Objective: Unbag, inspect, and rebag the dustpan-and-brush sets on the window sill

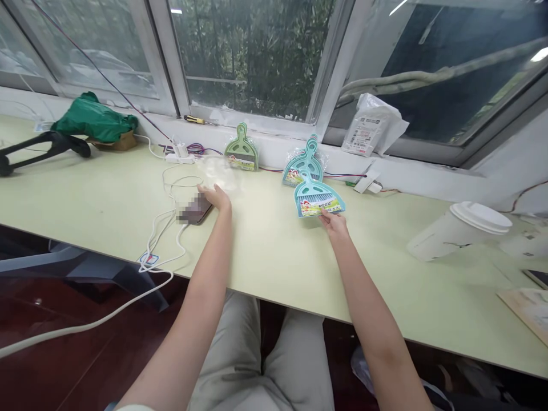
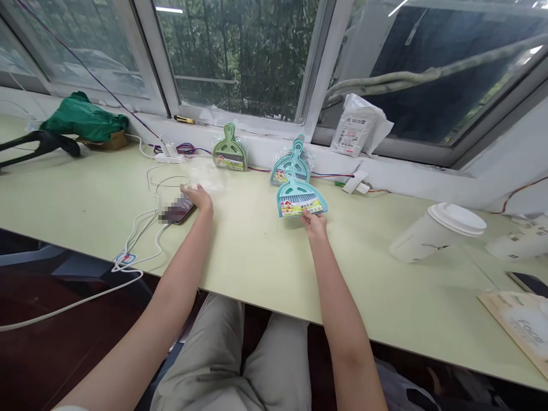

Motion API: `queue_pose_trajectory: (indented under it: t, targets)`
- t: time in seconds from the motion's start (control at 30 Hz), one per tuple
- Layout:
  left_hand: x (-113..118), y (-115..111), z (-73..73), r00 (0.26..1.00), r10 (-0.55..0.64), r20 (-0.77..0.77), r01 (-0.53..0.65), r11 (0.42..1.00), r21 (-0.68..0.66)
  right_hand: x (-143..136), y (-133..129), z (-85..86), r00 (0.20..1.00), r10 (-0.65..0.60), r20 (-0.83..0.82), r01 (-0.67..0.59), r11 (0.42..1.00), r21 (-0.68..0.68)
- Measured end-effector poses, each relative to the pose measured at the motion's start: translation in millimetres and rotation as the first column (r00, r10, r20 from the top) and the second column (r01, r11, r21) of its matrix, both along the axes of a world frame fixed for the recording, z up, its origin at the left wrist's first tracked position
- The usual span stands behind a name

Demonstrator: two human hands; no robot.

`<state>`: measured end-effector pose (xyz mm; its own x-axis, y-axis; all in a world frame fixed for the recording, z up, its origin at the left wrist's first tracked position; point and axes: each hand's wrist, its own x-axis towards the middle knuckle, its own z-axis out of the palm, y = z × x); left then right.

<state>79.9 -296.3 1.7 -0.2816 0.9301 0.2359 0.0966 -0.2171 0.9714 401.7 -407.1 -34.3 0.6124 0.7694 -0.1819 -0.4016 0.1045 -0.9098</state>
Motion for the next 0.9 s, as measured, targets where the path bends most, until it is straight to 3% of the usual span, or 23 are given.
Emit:
queue_pose_trajectory:
  t: [0.1, 0.2, 0.23, 0.3, 0.33, 0.4, 0.43, 0.47, 0.53, 0.63, 0.7, 0.9]
  targets:
    - [-1, -10, 3.9, 0.994, 0.111, -0.005, -0.111, 0.994, 0.007, -4, 1, -3.4, 0.999, 0.028, -0.015, -0.028, 1.000, -0.008]
    - [24, -18, 0.7, 0.989, 0.144, -0.040, -0.140, 0.986, 0.090, -16, 0, -5.3, 0.996, 0.089, -0.018, -0.090, 0.996, -0.020]
    - [37, -20, -2.1, 0.996, 0.085, -0.040, -0.080, 0.991, 0.108, -21, 0, -5.6, 0.994, 0.108, -0.016, -0.109, 0.994, -0.017]
    - [65, -24, -10.4, 0.981, -0.194, 0.015, 0.193, 0.980, 0.057, -29, -1, -5.8, 0.989, 0.151, -0.007, -0.151, 0.989, 0.004]
    - [79, -26, -15.8, 0.927, -0.365, 0.080, 0.368, 0.929, -0.023, -33, -2, -5.7, 0.985, 0.175, 0.002, -0.175, 0.984, 0.020]
    - [103, -29, -27.7, 0.747, -0.634, 0.202, 0.662, 0.736, -0.138, -37, -3, -5.4, 0.975, 0.219, 0.031, -0.220, 0.975, 0.041]
    - [112, -30, -33.5, 0.685, -0.686, 0.245, 0.725, 0.674, -0.141, -37, -4, -5.2, 0.968, 0.244, 0.049, -0.246, 0.969, 0.032]
    - [118, -30, -38.5, 0.660, -0.696, 0.282, 0.745, 0.656, -0.122, -35, -4, -5.0, 0.960, 0.271, 0.069, -0.272, 0.962, 0.002]
    - [123, -26, -45.5, 0.696, -0.635, 0.336, 0.693, 0.716, -0.082, -26, -3, -4.3, 0.952, 0.288, 0.102, -0.279, 0.955, -0.098]
    - [118, -17, -48.8, 0.804, -0.474, 0.359, 0.537, 0.838, -0.096, -1, -3, -3.0, 0.989, 0.128, 0.079, -0.112, 0.976, -0.189]
    - [114, -11, -48.6, 0.858, -0.411, 0.308, 0.456, 0.886, -0.087, 20, -5, -2.4, 1.000, 0.007, 0.019, -0.004, 0.987, -0.158]
    - [113, -23, -41.8, 0.917, -0.377, 0.128, 0.377, 0.926, 0.024, 66, -19, -3.7, 0.998, -0.032, 0.049, 0.031, 0.999, 0.030]
